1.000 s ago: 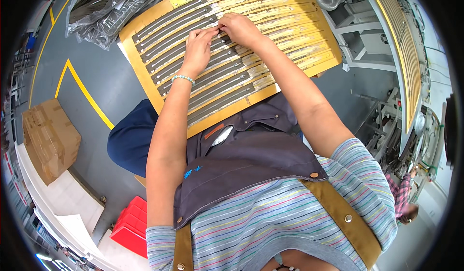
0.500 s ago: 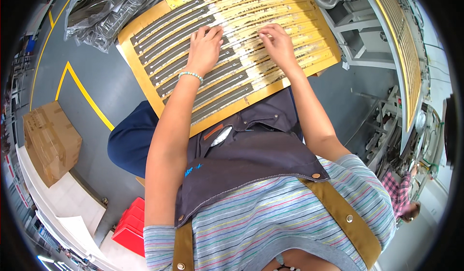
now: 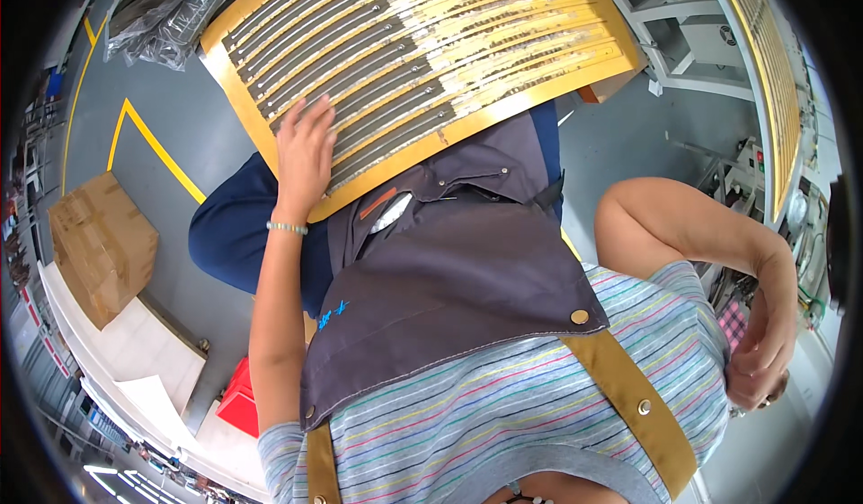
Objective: Sorts and installs small metal strips onto a yellow patterned template board.
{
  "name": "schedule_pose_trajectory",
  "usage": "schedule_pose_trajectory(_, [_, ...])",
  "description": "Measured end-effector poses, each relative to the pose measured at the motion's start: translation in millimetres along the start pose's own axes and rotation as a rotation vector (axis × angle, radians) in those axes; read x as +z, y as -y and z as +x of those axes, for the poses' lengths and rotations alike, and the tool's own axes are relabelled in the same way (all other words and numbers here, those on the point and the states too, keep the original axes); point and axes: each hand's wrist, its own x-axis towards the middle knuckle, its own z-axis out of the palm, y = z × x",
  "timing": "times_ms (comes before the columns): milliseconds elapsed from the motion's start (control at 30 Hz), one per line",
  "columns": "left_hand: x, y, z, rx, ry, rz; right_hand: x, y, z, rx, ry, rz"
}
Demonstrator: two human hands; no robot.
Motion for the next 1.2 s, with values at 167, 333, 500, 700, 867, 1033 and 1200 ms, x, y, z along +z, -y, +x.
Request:
schedule_pose_trajectory(167, [-14.5, -13.1, -42.2, 0.017, 0.172, -0.017, 7.1, 0.8, -51.4, -0.232, -0.187, -0.037])
schedule_pose_trajectory(333, [6.1, -27.7, -22.6, 0.089, 0.223, 0.011, 51.8, -126.6, -146.8, 0.656, -1.243, -0.162])
schedule_pose_trajectory(500, [47.8, -50.9, 28.2, 0.232, 0.145, -0.015, 129.4, -187.9, -241.3, 1.670, -0.603, -1.115])
schedule_pose_trajectory(700, [86.7, -78.3, 61.2, 0.251, 0.062, 0.008, 178.7, -205.3, -264.0, 1.601, -0.527, -1.336])
schedule_pose_trajectory(867, [60.6, -60.7, 32.7, 0.151, 0.027, -0.042, 180.7, -201.7, -268.0, 1.642, -0.509, -1.325])
schedule_pose_trajectory(1033, [-4.5, 20.0, -34.8, -0.029, 0.088, 0.115, 181.1, -203.0, -265.4, 1.651, -0.513, -1.346])
schedule_pose_trajectory(1200, [-15.7, 34.1, -39.4, 0.060, 0.221, 0.125, 180.1, -204.2, -264.5, 1.633, -0.504, -1.372])
